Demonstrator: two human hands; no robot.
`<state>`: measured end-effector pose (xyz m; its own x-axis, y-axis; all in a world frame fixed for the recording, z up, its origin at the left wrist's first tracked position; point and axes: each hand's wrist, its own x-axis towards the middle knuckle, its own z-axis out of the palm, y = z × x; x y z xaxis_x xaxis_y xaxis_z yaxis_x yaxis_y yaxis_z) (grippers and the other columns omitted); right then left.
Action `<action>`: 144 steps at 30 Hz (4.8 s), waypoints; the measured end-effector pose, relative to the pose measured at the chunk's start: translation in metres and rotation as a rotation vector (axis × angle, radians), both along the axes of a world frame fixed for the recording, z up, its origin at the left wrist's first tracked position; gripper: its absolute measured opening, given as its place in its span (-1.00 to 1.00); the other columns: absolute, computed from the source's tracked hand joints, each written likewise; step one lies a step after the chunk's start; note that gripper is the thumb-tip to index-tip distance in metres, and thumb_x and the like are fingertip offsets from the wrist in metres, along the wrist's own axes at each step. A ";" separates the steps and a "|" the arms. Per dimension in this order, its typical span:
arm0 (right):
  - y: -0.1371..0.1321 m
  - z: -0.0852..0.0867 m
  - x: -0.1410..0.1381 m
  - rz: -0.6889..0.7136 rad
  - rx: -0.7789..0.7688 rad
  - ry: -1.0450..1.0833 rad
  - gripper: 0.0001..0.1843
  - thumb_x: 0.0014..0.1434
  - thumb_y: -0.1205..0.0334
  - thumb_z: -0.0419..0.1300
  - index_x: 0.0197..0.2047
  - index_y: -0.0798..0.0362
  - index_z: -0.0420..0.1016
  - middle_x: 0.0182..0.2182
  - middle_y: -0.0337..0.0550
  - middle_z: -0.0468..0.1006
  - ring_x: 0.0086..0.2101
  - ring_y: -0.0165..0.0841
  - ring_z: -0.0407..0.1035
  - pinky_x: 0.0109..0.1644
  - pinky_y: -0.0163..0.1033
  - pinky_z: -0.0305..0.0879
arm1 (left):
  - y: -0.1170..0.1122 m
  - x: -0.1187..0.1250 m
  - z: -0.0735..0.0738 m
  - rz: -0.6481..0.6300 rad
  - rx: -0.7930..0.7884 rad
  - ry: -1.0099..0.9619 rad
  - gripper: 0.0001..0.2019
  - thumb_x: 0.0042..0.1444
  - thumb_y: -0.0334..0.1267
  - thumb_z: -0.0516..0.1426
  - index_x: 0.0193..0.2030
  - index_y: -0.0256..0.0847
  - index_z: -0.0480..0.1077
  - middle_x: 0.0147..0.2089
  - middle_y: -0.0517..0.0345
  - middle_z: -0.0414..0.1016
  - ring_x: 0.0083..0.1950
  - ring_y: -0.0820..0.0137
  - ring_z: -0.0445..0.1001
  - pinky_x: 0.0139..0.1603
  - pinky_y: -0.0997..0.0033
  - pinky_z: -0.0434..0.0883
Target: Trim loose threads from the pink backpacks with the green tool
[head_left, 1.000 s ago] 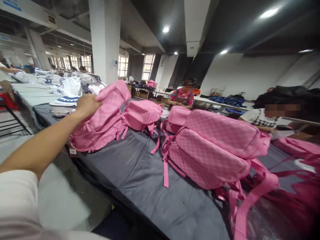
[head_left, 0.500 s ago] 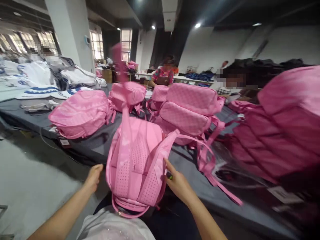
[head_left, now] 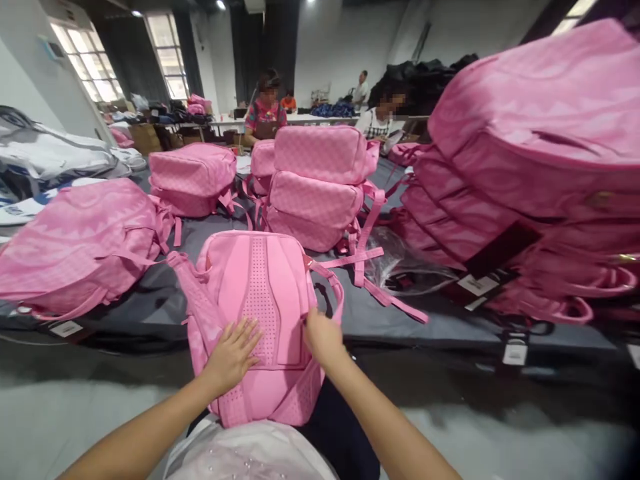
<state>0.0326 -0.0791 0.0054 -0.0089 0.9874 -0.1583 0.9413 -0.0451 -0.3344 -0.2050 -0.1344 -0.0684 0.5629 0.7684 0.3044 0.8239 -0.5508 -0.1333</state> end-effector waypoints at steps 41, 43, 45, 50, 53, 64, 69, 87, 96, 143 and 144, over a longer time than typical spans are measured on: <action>0.028 0.015 0.011 0.090 0.131 0.031 -0.67 0.33 0.07 0.19 0.10 0.00 0.45 -0.12 -0.06 0.60 -0.21 -0.16 0.48 -0.35 -0.23 -0.01 | 0.132 0.042 0.123 -0.284 -0.104 0.139 -0.55 0.21 0.17 0.18 -0.29 -0.25 0.53 -0.28 0.00 0.52 -0.18 0.22 0.35 -0.09 0.15 0.15; 0.031 0.014 0.013 0.104 0.123 0.036 -0.63 0.33 0.06 0.20 0.15 0.00 0.43 -0.10 -0.06 0.60 -0.19 -0.15 0.49 -0.35 -0.23 -0.01 | 0.139 0.042 0.122 -0.377 -0.040 0.182 -0.48 0.24 0.24 0.10 -0.32 -0.24 0.52 -0.28 0.01 0.52 -0.17 0.22 0.34 -0.03 0.10 0.17; 0.031 0.013 0.015 0.112 0.112 0.037 -0.57 0.34 0.04 0.21 0.20 0.00 0.39 -0.08 -0.05 0.59 -0.18 -0.13 0.49 -0.35 -0.22 0.00 | 0.147 0.038 0.124 -0.482 0.011 0.215 -0.42 0.25 0.30 0.03 -0.36 -0.21 0.50 -0.28 0.04 0.51 -0.15 0.22 0.34 0.05 0.06 0.19; 0.031 0.010 0.018 0.106 0.109 0.024 -0.56 0.34 0.04 0.21 0.21 0.01 0.38 -0.09 -0.04 0.58 -0.19 -0.13 0.49 -0.37 -0.22 0.02 | 0.174 -0.009 0.149 -0.568 0.011 0.313 -0.42 0.30 0.31 -0.07 -0.35 -0.14 0.46 -0.23 0.11 0.49 -0.03 0.21 0.37 0.25 0.02 0.18; 0.034 0.008 0.017 0.112 0.114 0.049 -0.57 0.33 0.07 0.22 0.21 0.00 0.38 -0.09 -0.04 0.59 -0.20 -0.13 0.49 -0.36 -0.22 0.03 | 0.189 -0.050 0.168 -0.456 0.005 0.375 -0.45 0.29 0.30 -0.05 -0.35 -0.14 0.45 -0.15 0.13 0.49 0.09 0.21 0.36 0.39 -0.06 0.06; 0.030 0.017 0.044 0.028 0.188 0.488 -0.56 0.25 -0.07 0.22 0.05 0.04 0.56 -0.18 -0.02 0.66 -0.18 -0.11 0.54 -0.18 -0.13 0.34 | 0.131 0.028 0.112 -0.210 0.028 0.019 -0.43 0.09 0.35 0.18 -0.21 -0.21 0.47 0.04 -0.06 0.48 0.09 0.09 0.35 0.10 -0.01 0.30; 0.007 0.033 0.050 -0.017 0.234 0.823 -0.19 0.20 -0.52 0.01 -0.04 0.06 0.61 -0.41 -0.10 0.62 -0.48 -0.26 0.52 -0.44 -0.23 0.39 | 0.119 0.050 0.103 -0.190 -0.025 -0.092 -0.62 0.05 0.09 0.35 -0.22 -0.20 0.52 0.13 -0.02 0.49 0.22 -0.01 0.33 0.22 -0.12 0.27; 0.019 0.008 0.009 -0.303 0.438 1.012 -0.72 0.10 0.02 0.39 -0.31 0.06 0.52 -0.47 -0.24 0.55 -0.53 -0.38 0.44 -0.43 -0.26 0.41 | 0.105 0.058 0.081 -0.201 -0.022 -0.307 -0.91 0.26 -0.23 0.20 -0.20 -0.11 0.55 0.28 0.20 0.46 0.47 -0.08 0.18 0.41 -0.40 0.17; 0.026 0.005 0.003 -0.281 0.418 0.962 -0.74 0.07 0.04 0.39 -0.33 0.07 0.54 -0.52 -0.22 0.55 -0.55 -0.37 0.42 -0.44 -0.24 0.41 | 0.106 0.062 0.082 -0.173 -0.154 -0.293 -0.91 0.26 -0.24 0.18 -0.15 -0.07 0.53 0.33 0.17 0.41 0.52 -0.08 0.08 0.45 -0.49 0.08; 0.033 0.006 0.003 -0.295 0.394 0.925 -0.72 0.14 0.01 0.36 -0.32 0.07 0.53 -0.57 -0.25 0.52 -0.59 -0.37 0.41 -0.50 -0.25 0.38 | 0.107 0.066 0.076 -0.122 -0.196 -0.296 -0.87 0.31 -0.26 0.11 -0.19 -0.08 0.50 0.31 0.21 0.43 0.53 0.00 0.07 0.49 -0.43 0.03; 0.032 0.006 0.002 -0.288 0.389 0.930 -0.72 0.14 0.01 0.35 -0.32 0.07 0.53 -0.58 -0.25 0.52 -0.60 -0.37 0.40 -0.51 -0.25 0.37 | 0.106 0.065 0.075 -0.127 -0.173 -0.288 -0.87 0.31 -0.26 0.11 -0.19 -0.08 0.50 0.30 0.21 0.43 0.53 0.00 0.08 0.49 -0.41 0.05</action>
<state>0.0351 -0.0472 0.0114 0.2790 0.9528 0.1196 0.2764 0.0396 -0.9602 -0.1396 -0.0282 0.0066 0.5678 0.7515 0.3359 0.7374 -0.6457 0.1982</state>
